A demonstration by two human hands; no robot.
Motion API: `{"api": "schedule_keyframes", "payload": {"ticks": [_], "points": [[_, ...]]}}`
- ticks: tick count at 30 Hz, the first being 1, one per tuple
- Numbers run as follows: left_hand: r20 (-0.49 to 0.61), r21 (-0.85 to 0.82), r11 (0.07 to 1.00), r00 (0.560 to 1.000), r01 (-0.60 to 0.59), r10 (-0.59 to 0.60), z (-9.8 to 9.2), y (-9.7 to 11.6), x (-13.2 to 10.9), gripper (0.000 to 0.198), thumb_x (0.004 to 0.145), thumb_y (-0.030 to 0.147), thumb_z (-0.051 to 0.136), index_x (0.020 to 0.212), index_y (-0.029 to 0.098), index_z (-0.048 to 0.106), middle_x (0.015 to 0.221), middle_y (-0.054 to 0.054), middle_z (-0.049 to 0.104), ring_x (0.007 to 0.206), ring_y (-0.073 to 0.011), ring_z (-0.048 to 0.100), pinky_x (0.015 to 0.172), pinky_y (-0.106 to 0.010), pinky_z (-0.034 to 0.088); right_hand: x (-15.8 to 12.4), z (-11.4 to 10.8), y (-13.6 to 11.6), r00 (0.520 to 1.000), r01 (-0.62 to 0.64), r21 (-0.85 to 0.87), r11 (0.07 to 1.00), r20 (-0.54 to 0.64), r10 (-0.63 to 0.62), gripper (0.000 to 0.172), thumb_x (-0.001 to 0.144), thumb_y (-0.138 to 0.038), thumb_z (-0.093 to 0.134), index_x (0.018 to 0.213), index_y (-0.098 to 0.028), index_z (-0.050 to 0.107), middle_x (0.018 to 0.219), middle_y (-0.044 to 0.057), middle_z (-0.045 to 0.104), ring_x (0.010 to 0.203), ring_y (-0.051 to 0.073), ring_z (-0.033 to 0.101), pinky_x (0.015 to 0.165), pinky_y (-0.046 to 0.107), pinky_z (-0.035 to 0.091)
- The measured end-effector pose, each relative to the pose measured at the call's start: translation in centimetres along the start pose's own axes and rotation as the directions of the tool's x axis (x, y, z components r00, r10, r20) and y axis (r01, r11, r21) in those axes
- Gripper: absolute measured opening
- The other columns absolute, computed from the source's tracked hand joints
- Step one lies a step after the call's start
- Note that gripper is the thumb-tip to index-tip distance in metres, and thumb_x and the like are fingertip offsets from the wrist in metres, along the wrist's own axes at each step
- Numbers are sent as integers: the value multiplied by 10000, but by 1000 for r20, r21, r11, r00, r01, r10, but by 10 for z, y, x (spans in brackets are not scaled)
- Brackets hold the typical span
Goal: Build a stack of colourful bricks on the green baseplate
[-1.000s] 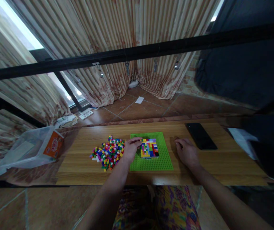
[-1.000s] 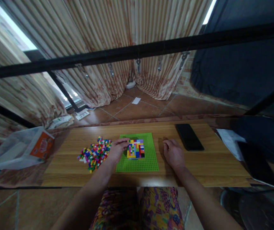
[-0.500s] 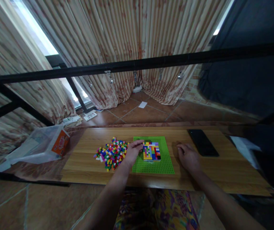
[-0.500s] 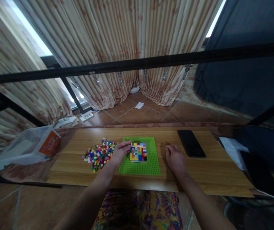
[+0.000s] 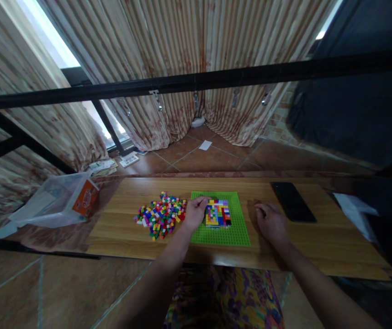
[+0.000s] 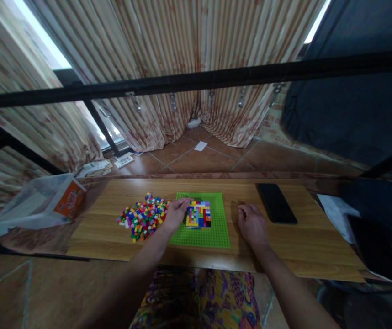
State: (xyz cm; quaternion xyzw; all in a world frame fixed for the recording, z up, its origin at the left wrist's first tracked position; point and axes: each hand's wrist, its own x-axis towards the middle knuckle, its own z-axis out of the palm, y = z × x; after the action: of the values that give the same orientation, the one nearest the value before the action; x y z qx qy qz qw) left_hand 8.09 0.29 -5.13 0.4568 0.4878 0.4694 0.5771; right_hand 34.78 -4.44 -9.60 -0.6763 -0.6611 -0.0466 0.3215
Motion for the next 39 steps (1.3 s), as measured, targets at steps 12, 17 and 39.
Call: {"api": "schedule_keyframes", "payload": {"ticks": [12,17,39], "points": [[-42,85,995,998,-50,53,6,-1,0,224,799,288,578,838,151,750,654,-3,661,590,-117,550,584,-226,433,-2,2,6,999,39,-60,997,-11,-40,288,905,-327,412,898,-195,668,877,95,665,795,224,612,729,335,467],[-123,249,956,974,-155,190,-19,5,-14,279,871,278,501,1019,169,712,771,-30,685,657,-136,588,652,-257,478,-2,1,7,997,69,-80,994,-35,-72,293,905,-327,409,909,-189,667,872,92,669,778,220,611,729,327,465],[-28,952,297,948,-72,318,-96,21,-61,209,876,110,460,863,178,657,976,-81,655,905,-187,615,828,-294,480,-2,0,3,998,60,-80,995,-26,-62,297,904,-324,404,904,-187,667,843,97,664,784,224,615,727,333,472]]}}
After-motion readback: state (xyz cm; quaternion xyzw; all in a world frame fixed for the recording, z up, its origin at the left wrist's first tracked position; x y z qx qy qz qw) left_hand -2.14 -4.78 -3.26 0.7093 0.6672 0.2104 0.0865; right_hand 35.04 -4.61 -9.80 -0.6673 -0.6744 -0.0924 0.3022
